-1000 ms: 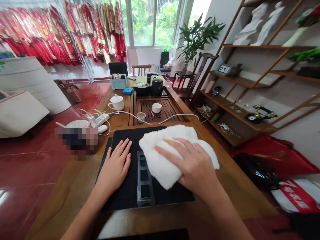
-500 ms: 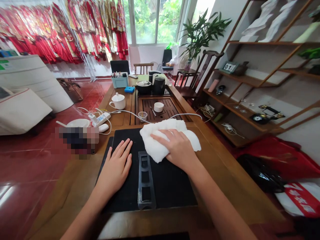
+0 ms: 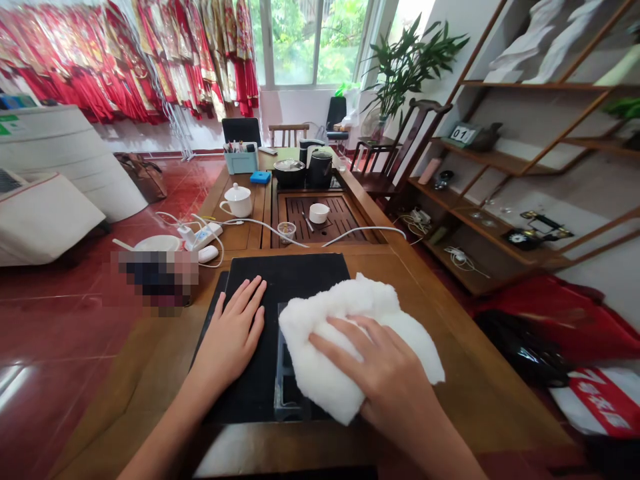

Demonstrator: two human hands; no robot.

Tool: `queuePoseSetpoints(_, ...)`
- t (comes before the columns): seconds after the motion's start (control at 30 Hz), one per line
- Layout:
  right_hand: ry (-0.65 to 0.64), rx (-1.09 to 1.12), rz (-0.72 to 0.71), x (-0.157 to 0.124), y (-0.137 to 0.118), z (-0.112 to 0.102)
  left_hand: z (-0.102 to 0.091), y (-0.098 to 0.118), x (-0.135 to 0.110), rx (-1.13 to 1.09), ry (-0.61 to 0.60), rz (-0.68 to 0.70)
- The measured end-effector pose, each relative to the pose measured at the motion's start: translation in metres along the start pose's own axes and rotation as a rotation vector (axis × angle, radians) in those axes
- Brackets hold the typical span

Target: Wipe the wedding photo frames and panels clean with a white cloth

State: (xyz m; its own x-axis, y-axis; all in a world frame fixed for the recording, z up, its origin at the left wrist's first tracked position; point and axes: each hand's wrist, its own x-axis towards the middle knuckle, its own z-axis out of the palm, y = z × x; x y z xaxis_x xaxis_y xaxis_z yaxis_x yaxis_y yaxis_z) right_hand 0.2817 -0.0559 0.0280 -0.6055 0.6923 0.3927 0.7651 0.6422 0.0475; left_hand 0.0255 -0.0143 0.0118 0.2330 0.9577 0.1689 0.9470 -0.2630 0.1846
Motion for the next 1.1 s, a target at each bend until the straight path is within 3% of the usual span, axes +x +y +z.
queuePoseSetpoints(0.13, 0.007, -0.002, -0.002, -0.016, -0.011, -0.009, 0.0, 0.0, 0.0, -0.002, -0.007, -0.001)
queuePoseSetpoints(0.3, 0.019, 0.0, -0.108, -0.032, -0.012, -0.028, 0.0, -0.001, 0.0, -0.005, 0.011, -0.003)
queuePoseSetpoints(0.47, 0.082, 0.013, -0.001, -0.043, 0.001, -0.051, 0.002, -0.001, -0.001, -0.006, 0.02, -0.001)
queuePoseSetpoints(0.57, 0.068, -0.023, 0.011, -0.033, 0.011, -0.063, 0.003, -0.001, -0.001, -0.007, 0.015, -0.001)
queuePoseSetpoints(0.67, 0.151, -0.078, 0.026, -0.006, 0.018, -0.068, 0.003, -0.001, -0.001, -0.007, 0.011, -0.001)
queuePoseSetpoints(0.77, 0.193, -0.1, -0.005, 0.031, 0.025, -0.058, 0.003, -0.001, -0.001, -0.008, 0.024, 0.001)
queuePoseSetpoints(0.9, 0.061, -0.154, 0.013, 0.073, 0.041, -0.025, 0.003, -0.001, -0.001, -0.011, 0.034, 0.003)
queuePoseSetpoints(1.1, -0.09, -0.13, 0.027, 0.089, 0.058, 0.017, 0.002, 0.0, -0.002, -0.001, 0.042, 0.007)
